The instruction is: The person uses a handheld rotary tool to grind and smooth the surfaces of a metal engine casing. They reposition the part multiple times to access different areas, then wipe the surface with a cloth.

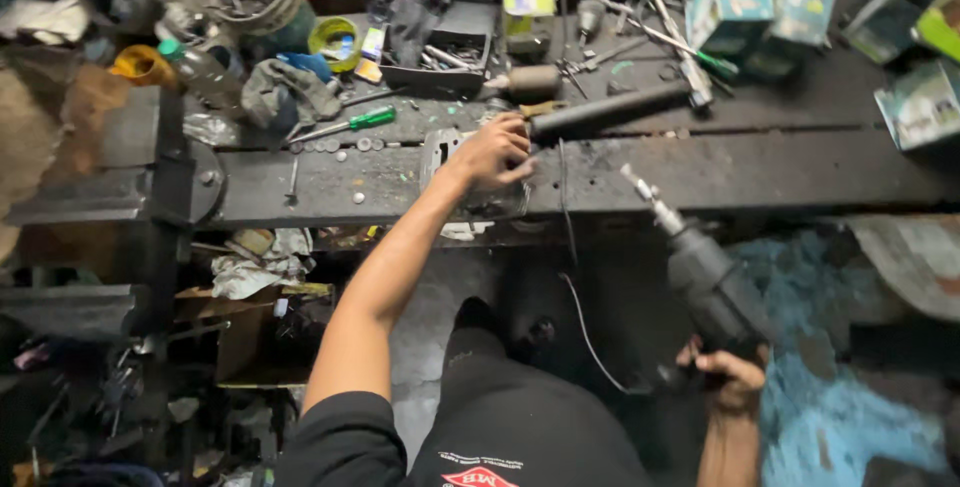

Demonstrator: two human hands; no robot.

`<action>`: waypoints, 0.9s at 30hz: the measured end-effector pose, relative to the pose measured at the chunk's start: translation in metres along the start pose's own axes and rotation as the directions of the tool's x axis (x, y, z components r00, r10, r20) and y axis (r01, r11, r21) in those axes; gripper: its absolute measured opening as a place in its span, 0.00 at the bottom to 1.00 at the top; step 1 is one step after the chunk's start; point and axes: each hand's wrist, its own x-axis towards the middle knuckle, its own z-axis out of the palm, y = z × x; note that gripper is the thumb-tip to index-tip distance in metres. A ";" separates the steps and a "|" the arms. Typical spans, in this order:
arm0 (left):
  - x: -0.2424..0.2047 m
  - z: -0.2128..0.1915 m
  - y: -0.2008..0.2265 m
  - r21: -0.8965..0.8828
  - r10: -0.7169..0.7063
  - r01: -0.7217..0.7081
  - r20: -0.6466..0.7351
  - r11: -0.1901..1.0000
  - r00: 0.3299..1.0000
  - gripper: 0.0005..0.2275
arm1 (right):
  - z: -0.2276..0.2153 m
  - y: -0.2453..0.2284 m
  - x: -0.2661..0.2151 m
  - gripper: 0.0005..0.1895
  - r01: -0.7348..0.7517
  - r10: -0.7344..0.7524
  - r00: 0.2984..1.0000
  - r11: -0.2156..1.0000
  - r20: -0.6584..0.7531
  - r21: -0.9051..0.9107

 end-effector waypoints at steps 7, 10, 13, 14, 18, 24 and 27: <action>-0.088 -0.083 -0.002 -0.124 -0.334 0.369 -0.740 0.921 0.584 0.08 | 0.027 0.005 -0.013 0.20 0.313 -0.270 0.943 0.916 0.193 -0.251; -0.121 -0.095 0.025 -0.099 -0.329 0.451 -0.822 0.887 0.466 0.09 | 0.058 -0.007 0.014 0.32 0.152 -0.108 0.983 0.934 0.150 -0.323; -0.127 -0.095 0.051 -0.012 -0.305 0.524 -0.823 0.852 0.478 0.09 | 0.094 -0.024 0.055 0.32 -0.080 0.259 0.934 0.823 0.246 -0.563; -0.123 -0.092 0.057 0.029 -0.291 0.550 -0.823 0.835 0.487 0.08 | 0.105 -0.025 0.051 0.30 -0.065 0.237 0.947 0.800 0.215 -0.596; -0.103 -0.094 0.064 0.157 -0.272 0.654 -0.819 0.740 0.505 0.12 | 0.165 -0.029 0.057 0.36 0.209 0.028 0.957 0.627 0.290 -0.750; -0.076 -0.114 0.054 -0.114 -0.547 0.807 -0.789 0.579 0.281 0.12 | 0.236 -0.055 0.046 0.42 0.290 -0.017 0.938 0.592 0.347 -0.752; -0.068 -0.117 0.041 0.271 -0.331 0.833 -0.824 0.482 0.460 0.19 | 0.243 -0.060 0.038 0.44 0.157 0.050 0.969 0.631 0.241 -0.760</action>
